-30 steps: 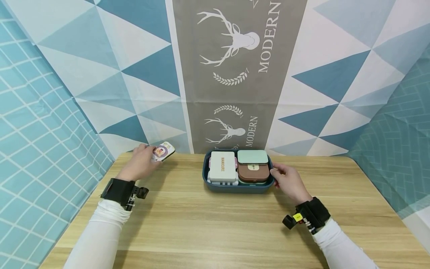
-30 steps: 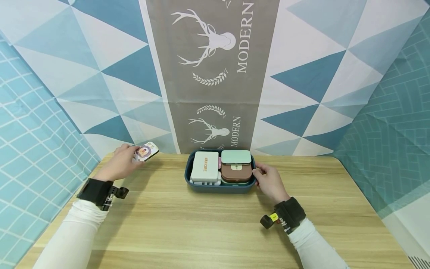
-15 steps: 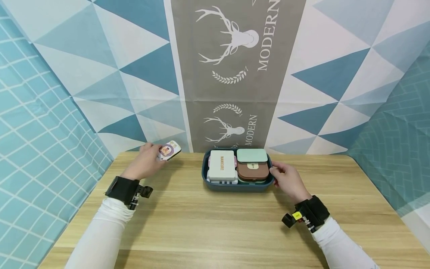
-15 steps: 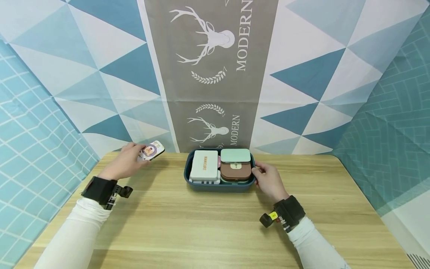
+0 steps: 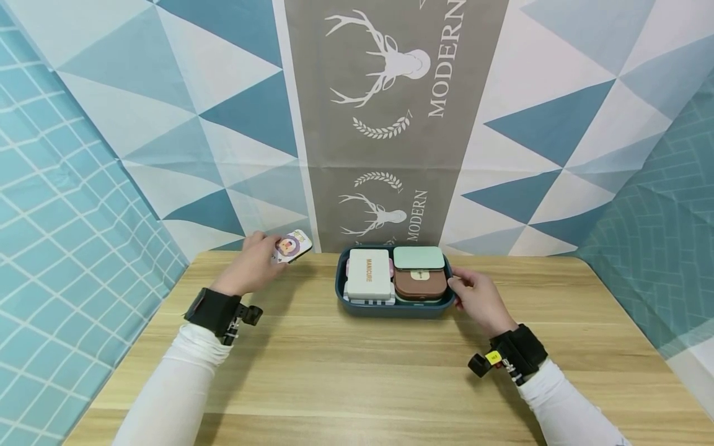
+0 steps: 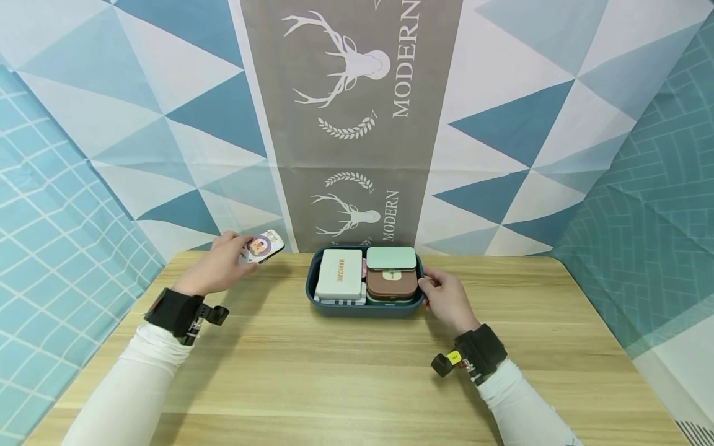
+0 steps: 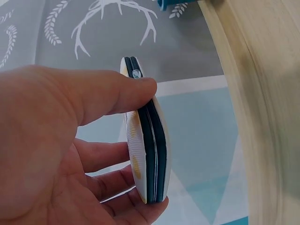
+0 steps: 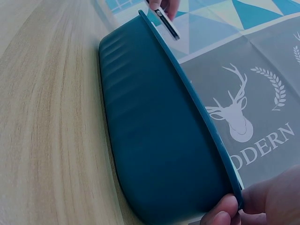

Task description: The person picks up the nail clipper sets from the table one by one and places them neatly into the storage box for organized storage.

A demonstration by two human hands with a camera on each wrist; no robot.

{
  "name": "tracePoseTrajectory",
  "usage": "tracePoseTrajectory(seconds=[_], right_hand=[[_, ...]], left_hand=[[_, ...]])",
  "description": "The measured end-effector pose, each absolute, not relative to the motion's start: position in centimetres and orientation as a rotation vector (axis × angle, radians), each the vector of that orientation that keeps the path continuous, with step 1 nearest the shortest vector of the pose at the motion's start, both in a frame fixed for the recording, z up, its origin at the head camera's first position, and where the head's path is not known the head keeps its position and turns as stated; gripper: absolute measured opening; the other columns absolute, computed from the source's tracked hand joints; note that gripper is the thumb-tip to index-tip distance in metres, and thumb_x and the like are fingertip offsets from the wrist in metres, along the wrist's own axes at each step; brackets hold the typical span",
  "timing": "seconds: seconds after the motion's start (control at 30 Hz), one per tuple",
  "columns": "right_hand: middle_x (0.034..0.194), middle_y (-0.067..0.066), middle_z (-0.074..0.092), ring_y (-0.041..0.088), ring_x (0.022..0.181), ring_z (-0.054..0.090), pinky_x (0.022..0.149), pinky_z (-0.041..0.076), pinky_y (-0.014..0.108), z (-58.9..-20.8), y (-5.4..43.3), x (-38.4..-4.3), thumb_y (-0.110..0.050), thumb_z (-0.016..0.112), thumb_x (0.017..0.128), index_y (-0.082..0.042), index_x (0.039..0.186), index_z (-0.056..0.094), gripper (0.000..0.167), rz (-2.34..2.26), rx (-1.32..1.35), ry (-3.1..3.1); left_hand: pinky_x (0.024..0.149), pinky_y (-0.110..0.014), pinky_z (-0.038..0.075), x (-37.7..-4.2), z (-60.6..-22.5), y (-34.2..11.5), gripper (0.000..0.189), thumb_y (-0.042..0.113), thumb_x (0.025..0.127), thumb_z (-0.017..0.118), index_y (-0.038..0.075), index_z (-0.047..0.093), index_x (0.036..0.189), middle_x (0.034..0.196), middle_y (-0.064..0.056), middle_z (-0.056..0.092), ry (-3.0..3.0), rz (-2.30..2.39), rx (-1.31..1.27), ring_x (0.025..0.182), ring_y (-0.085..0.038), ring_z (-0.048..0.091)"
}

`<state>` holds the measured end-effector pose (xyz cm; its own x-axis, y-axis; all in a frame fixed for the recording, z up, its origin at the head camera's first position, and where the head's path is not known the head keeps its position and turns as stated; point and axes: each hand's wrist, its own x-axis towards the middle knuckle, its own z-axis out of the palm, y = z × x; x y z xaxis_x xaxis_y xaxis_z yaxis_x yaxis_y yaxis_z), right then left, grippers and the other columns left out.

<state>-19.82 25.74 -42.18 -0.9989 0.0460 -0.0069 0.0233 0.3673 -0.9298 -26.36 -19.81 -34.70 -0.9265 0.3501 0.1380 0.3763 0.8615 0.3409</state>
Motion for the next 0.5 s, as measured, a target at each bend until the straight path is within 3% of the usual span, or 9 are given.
tracePoseTrajectory(seconds=[0.5], right_hand=[[0.095,0.015,0.057,0.021,0.072,0.058,0.061,0.054,0.032,-42.2,25.7,-19.9,-0.012,0.054,0.113,0.006,0.152,0.053,0.043,1.738,-0.079,-2.585]], left_hand=[[0.091,-0.052,0.043,-25.8,-34.0,-17.8,0.061,0.014,0.099,0.075,-0.013,0.050,0.147,0.130,-0.030,0.049,-2.909,-0.547,-0.657,0.114,-0.041,0.044]])
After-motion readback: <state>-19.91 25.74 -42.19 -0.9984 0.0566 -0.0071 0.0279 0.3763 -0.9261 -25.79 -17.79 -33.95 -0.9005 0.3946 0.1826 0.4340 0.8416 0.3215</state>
